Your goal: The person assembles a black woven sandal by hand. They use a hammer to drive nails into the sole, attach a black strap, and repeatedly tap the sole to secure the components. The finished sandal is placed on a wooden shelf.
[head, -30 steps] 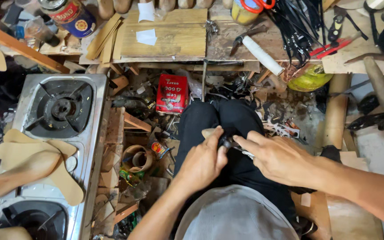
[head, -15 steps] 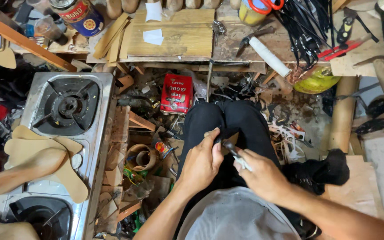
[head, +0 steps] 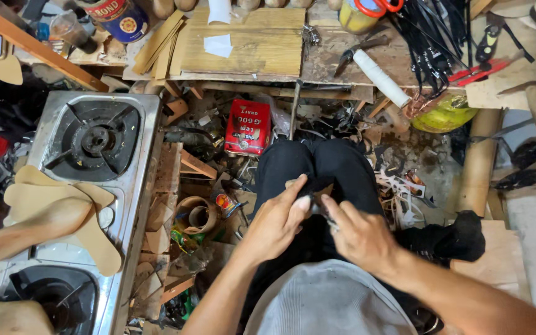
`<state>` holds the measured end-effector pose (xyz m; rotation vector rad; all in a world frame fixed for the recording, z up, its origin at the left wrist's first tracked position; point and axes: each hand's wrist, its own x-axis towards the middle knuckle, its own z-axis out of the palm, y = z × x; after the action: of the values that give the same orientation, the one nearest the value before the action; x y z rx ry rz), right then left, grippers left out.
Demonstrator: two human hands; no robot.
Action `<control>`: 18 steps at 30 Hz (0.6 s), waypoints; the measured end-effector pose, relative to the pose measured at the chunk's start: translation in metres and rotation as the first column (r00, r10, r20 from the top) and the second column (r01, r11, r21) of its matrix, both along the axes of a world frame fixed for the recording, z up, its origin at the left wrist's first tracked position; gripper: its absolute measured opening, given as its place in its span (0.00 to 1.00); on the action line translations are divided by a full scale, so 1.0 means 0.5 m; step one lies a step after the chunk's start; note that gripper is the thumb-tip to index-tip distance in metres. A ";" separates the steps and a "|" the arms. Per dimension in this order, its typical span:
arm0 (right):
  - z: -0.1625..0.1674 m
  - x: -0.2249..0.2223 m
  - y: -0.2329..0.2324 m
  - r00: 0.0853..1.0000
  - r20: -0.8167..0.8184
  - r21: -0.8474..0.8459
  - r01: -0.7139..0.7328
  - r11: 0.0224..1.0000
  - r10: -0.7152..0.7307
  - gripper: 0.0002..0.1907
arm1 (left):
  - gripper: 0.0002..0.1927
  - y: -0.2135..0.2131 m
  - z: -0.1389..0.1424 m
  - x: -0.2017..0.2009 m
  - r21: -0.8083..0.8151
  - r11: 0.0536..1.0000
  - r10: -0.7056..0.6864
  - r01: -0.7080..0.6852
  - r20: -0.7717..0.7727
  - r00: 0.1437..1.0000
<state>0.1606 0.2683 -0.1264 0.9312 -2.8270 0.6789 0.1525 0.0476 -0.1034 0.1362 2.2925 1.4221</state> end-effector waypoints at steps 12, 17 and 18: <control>-0.013 0.002 0.038 0.532 0.834 -0.342 0.293 0.893 0.145 0.13 | 0.23 0.034 -0.055 0.016 -0.059 0.992 0.072 -0.110 -0.450 0.890; 0.062 -0.057 0.079 0.517 0.849 -0.100 -0.043 0.994 0.108 0.12 | 0.27 0.047 -0.063 0.039 -0.104 0.993 -0.017 -0.052 -0.573 0.819; 0.077 -0.059 0.081 0.513 0.856 -0.028 -0.087 0.996 0.068 0.11 | 0.28 0.049 -0.062 0.042 -0.103 0.994 -0.029 -0.045 -0.624 0.781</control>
<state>0.1311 0.3090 -0.0879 0.8810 -3.6332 1.4995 0.1734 0.0719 -0.1345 0.6593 2.8952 1.3870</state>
